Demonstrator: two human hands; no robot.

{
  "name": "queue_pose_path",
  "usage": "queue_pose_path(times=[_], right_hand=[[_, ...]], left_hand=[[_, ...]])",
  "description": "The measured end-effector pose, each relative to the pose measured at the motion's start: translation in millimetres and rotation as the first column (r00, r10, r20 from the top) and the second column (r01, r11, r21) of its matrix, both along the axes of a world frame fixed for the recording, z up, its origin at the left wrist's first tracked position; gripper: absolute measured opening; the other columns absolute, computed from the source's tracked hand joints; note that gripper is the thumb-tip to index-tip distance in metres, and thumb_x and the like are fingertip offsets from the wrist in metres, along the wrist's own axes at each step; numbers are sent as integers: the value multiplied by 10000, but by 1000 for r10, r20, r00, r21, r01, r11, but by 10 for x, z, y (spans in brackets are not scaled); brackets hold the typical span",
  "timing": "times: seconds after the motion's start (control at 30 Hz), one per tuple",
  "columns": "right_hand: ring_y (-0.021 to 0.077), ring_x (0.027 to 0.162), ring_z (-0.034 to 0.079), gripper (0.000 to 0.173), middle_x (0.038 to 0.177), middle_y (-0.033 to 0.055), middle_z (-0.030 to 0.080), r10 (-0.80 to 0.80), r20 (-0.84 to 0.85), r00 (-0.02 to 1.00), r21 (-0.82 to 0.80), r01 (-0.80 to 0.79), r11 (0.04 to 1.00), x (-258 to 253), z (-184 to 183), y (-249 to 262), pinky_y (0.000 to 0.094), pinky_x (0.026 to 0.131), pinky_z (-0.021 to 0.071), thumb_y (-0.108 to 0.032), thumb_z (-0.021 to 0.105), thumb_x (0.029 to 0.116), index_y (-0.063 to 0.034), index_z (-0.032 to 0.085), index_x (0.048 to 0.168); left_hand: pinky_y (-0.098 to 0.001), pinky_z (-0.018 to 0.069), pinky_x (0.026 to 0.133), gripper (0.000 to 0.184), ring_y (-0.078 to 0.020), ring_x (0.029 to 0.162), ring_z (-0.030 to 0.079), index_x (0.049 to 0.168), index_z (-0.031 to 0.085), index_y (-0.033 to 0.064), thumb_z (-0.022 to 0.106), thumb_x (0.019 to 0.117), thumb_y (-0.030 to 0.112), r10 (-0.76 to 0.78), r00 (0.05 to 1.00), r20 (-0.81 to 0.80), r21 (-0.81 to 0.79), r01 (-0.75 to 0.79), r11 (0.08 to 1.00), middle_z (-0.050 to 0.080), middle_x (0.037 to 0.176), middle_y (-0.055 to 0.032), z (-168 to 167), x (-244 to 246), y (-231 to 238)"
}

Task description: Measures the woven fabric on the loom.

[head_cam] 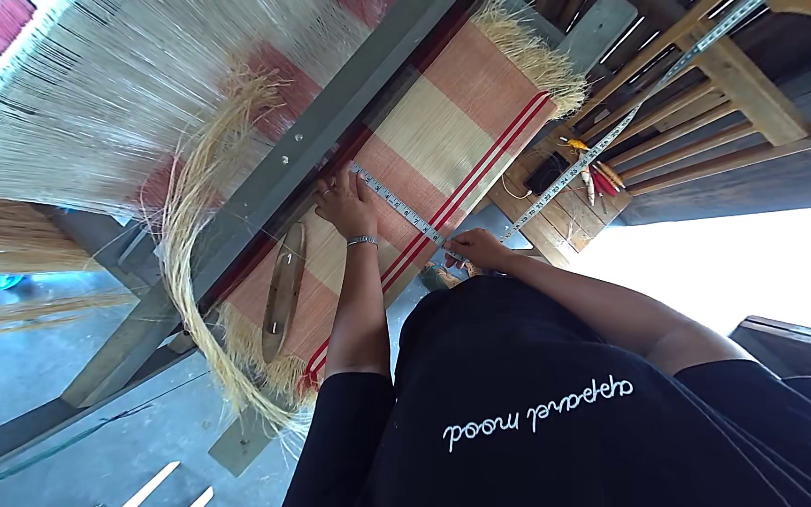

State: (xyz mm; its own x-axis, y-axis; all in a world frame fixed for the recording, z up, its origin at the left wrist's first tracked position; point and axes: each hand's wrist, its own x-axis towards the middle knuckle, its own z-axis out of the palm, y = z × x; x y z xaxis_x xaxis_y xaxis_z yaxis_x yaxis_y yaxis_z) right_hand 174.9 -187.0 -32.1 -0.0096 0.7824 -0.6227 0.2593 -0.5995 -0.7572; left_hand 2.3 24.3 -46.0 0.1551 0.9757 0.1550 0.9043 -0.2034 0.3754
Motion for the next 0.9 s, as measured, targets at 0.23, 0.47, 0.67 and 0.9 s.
queue_pose_path(times=[0.23,0.47,0.67,0.9], right_hand=[[136,847,733,369,970,40,784,-25,-41,999,42,26,999,10,-81,-61,425,881,559,-337,505,1094,-39,720,1068],[174,816,726,621,940,67,776,-73,-59,996,-71,69,995,-22,-35,33,441,836,558,-553,381,1085,-36,724,1053],[215,759,688,699,799,62,743,57,49,997,-5,-57,998,1,-66,85,524,803,518,-559,326,1093,-59,756,861],[221,787,693,652,814,63,748,105,97,990,60,-111,992,-11,52,128,534,834,512,-466,322,1120,-61,763,864]], left_hand=[[-620,380,985,386,-431,1293,491,1377,624,363,511,1034,501,1,1000,-8,2,-1,1000,557,1408,-196,-12,-8,-1],[-629,368,1012,394,-428,1334,469,1397,608,374,498,1041,502,5,1000,-17,-23,-5,1000,544,1438,-186,-10,0,-3],[-615,381,984,386,-423,1294,489,1384,617,373,506,1038,501,10,1000,-19,-10,-10,1000,562,1404,-185,-1,3,-4],[-605,384,987,385,-417,1288,492,1384,617,373,507,1037,499,16,1000,-22,-12,-16,1000,550,1408,-183,-17,3,4]])
